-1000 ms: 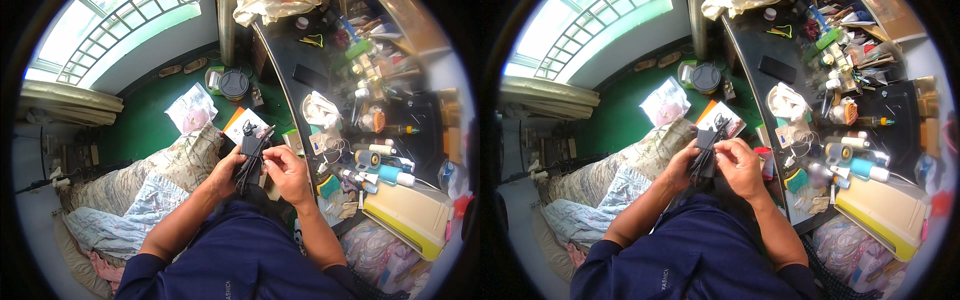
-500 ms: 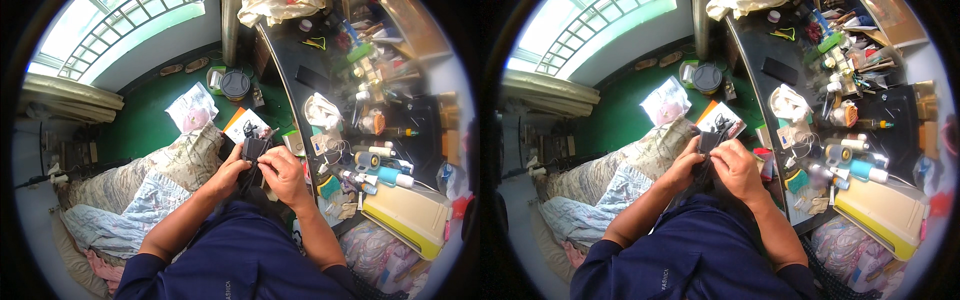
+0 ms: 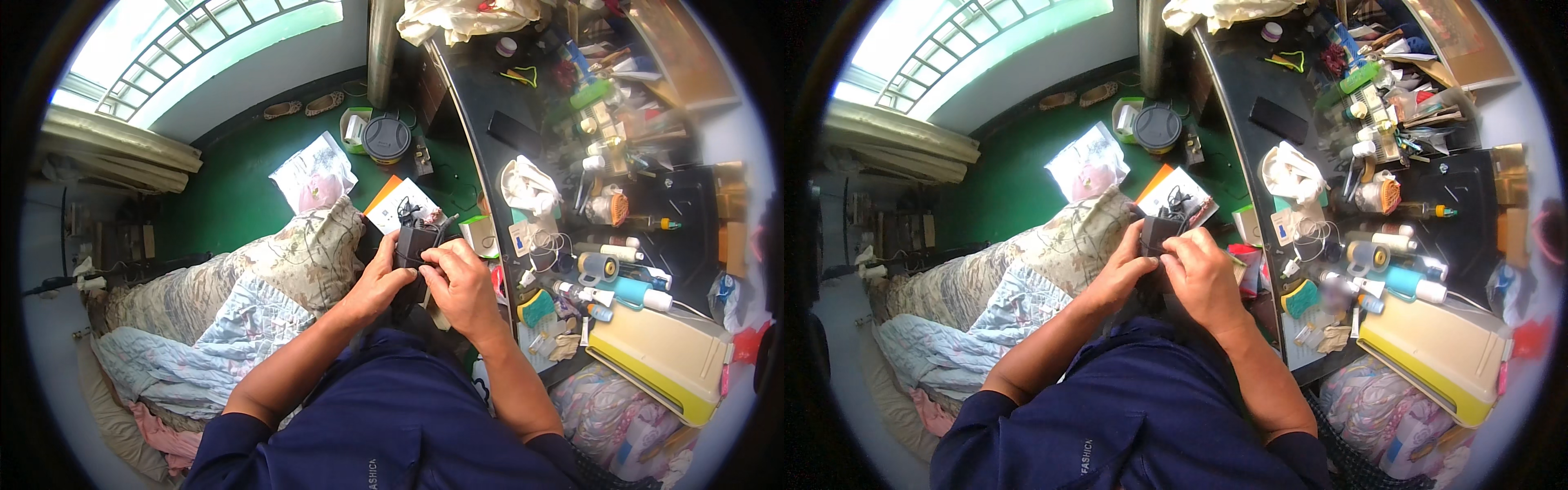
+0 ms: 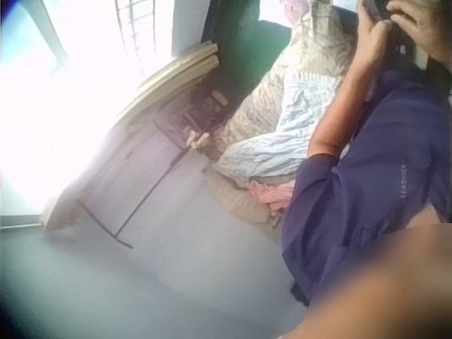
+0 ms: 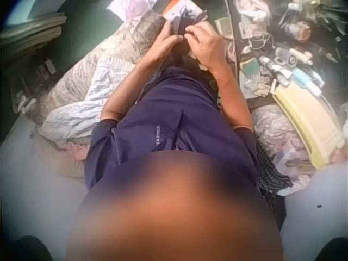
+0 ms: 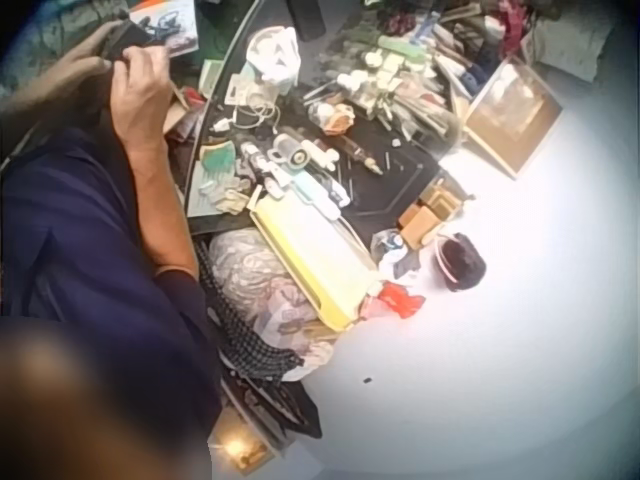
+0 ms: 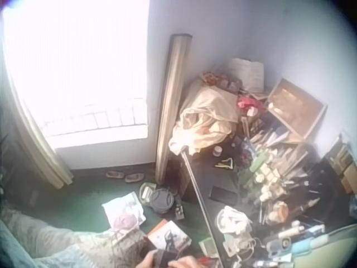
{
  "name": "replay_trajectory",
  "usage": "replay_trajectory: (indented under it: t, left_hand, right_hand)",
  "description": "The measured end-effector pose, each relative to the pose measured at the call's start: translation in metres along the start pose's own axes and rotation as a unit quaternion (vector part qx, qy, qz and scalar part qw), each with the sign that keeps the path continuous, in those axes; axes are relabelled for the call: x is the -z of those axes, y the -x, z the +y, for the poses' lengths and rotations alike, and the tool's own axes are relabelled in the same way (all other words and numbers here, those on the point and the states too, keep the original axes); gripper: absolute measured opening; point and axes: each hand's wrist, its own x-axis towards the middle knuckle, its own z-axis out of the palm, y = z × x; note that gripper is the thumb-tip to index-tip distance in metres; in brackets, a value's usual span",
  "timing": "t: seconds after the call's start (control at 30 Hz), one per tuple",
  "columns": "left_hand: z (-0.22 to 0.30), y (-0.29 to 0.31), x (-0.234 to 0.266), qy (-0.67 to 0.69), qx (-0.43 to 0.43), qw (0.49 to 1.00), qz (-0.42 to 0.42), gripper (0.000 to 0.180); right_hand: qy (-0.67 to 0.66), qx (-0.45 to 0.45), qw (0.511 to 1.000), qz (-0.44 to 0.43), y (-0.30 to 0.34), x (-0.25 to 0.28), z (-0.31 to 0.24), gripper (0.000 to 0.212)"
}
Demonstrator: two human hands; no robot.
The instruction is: The person is repairing a black electronic cable. They use a cloth to clean the connector, then wrap the connector with tape. Finally, they coil the cable and place it on a box.
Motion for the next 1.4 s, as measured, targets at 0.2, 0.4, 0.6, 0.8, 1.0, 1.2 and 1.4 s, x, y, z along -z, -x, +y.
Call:
replay_trajectory:
  t: [0.2, 0.4, 0.6, 0.8, 1.0, 1.2, 1.4]
  left_hand:
    - [-0.007, 0.000, 0.008, -0.083, -0.017, 0.996, -0.006, 0.067]
    - [-0.010, 0.002, 0.012, -0.125, -0.014, 0.992, 0.004, 0.068]
    - [-0.013, -0.001, 0.014, -0.112, 0.004, 0.993, 0.024, 0.066]
    - [-0.007, -0.003, 0.012, -0.052, 0.019, 0.998, 0.017, 0.061]
    - [-0.002, -0.006, 0.005, -0.002, 0.042, 0.999, 0.015, 0.057]
    - [-0.005, -0.011, 0.001, 0.031, 0.062, 0.997, 0.017, 0.057]
    - [-0.001, -0.014, -0.003, 0.029, 0.066, 0.997, 0.010, 0.060]
  right_hand:
    - [-0.002, -0.031, 0.999, -0.021, 0.000, -0.002, -0.001, 0.017]
    - [0.049, 0.013, 0.999, -0.019, 0.001, -0.009, 0.007, 0.013]
    - [0.005, -0.009, 1.000, -0.008, 0.003, -0.016, 0.012, 0.008]
    - [-0.087, -0.047, 0.995, -0.033, 0.003, -0.013, 0.023, 0.010]
    - [-0.106, -0.064, 0.991, -0.046, 0.001, -0.008, 0.021, 0.015]
    - [-0.079, -0.045, 0.995, -0.048, -0.002, -0.001, 0.024, 0.013]
    - [-0.081, -0.053, 0.995, -0.030, -0.002, -0.001, 0.028, 0.014]
